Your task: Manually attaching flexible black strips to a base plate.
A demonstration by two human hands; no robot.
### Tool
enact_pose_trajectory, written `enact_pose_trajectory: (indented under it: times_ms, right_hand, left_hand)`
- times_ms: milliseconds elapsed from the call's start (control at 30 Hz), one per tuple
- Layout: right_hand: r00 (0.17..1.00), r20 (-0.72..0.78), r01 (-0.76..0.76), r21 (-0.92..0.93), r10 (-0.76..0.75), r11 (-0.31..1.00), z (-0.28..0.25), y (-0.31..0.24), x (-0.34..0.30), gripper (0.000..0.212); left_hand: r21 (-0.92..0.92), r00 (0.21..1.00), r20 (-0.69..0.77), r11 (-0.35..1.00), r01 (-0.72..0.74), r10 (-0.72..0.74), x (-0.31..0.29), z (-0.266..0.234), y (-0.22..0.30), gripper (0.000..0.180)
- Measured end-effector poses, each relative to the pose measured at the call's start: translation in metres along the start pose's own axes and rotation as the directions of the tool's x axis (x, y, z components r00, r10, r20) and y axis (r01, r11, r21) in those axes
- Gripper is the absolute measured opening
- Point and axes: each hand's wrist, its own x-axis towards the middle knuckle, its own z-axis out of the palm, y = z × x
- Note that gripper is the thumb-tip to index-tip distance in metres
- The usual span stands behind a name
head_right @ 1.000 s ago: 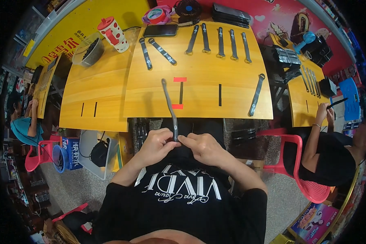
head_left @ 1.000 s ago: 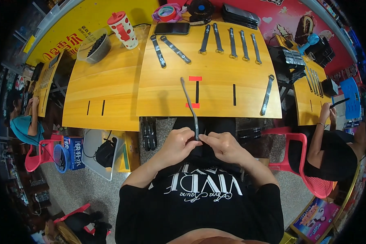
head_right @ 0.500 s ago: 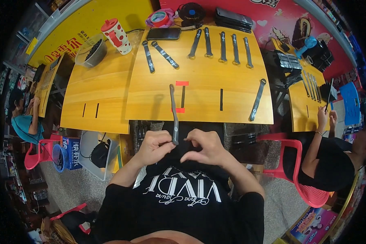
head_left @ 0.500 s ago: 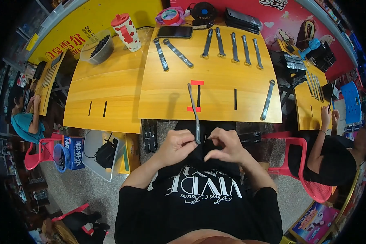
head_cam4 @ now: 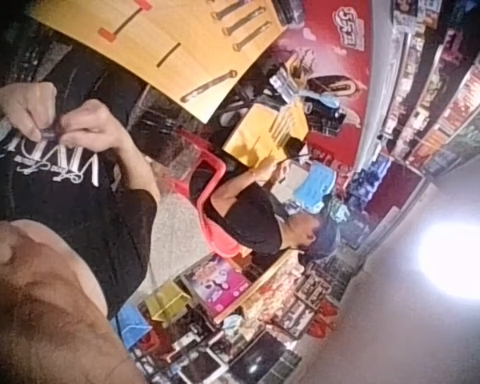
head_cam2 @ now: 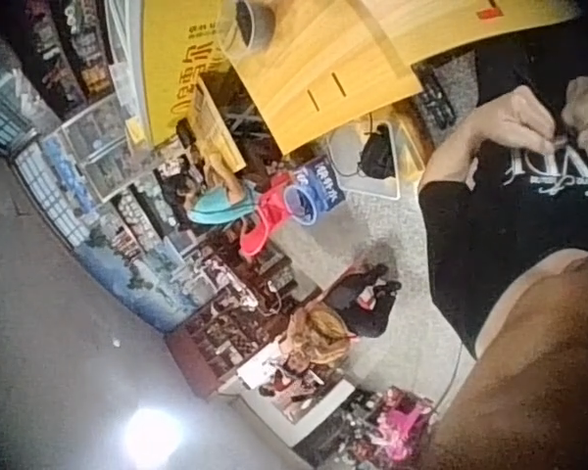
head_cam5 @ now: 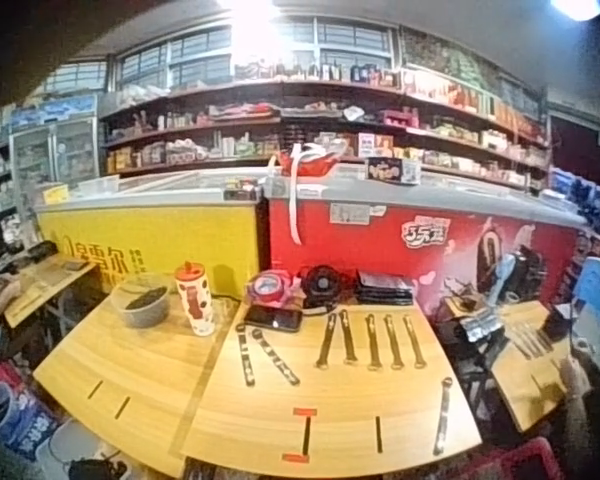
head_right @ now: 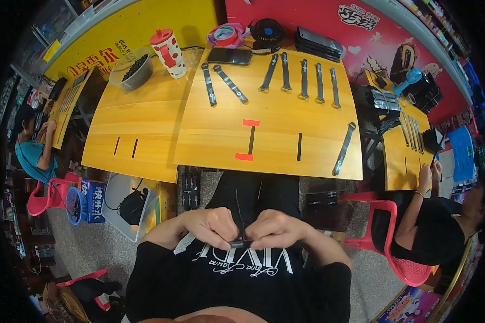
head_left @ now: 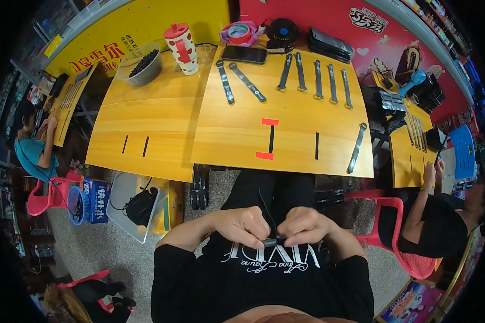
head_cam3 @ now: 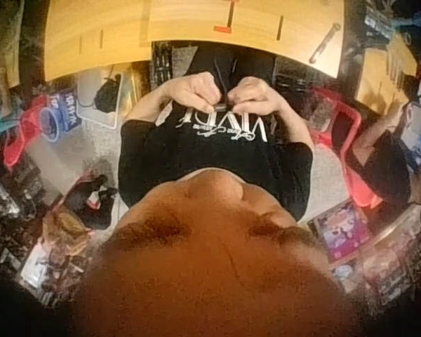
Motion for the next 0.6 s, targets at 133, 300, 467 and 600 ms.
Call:
enact_pose_trajectory:
  times_ms: [133, 300, 467, 600]
  right_hand:
    - [0.937, -0.346, 0.095, 0.372, 0.043, 0.923, -0.007, -0.018, -0.028, 0.028]
    - [0.766, -0.642, 0.260, 0.254, -0.040, 0.932, -0.023, -0.033, -0.073, 0.030]
    - [-0.239, -0.861, 0.435, -0.509, -0.450, 0.742, -0.047, -0.053, -0.167, 0.015]
    - [0.315, -0.928, 0.602, 0.033, -0.199, 0.798, -0.059, -0.118, -0.230, 0.008]
  left_hand:
    - [-0.166, 0.994, -0.097, 0.984, -0.068, 0.053, -0.018, -0.009, 0.011, 0.039]
    - [0.033, 0.931, -0.356, 0.994, 0.104, -0.086, -0.071, -0.027, 0.037, 0.030]
    - [-0.027, 0.739, -0.659, 0.986, 0.162, -0.140, -0.137, -0.039, 0.077, 0.030]
    - [0.021, 0.428, -0.902, 0.997, -0.079, 0.053, -0.191, -0.044, 0.078, 0.031]
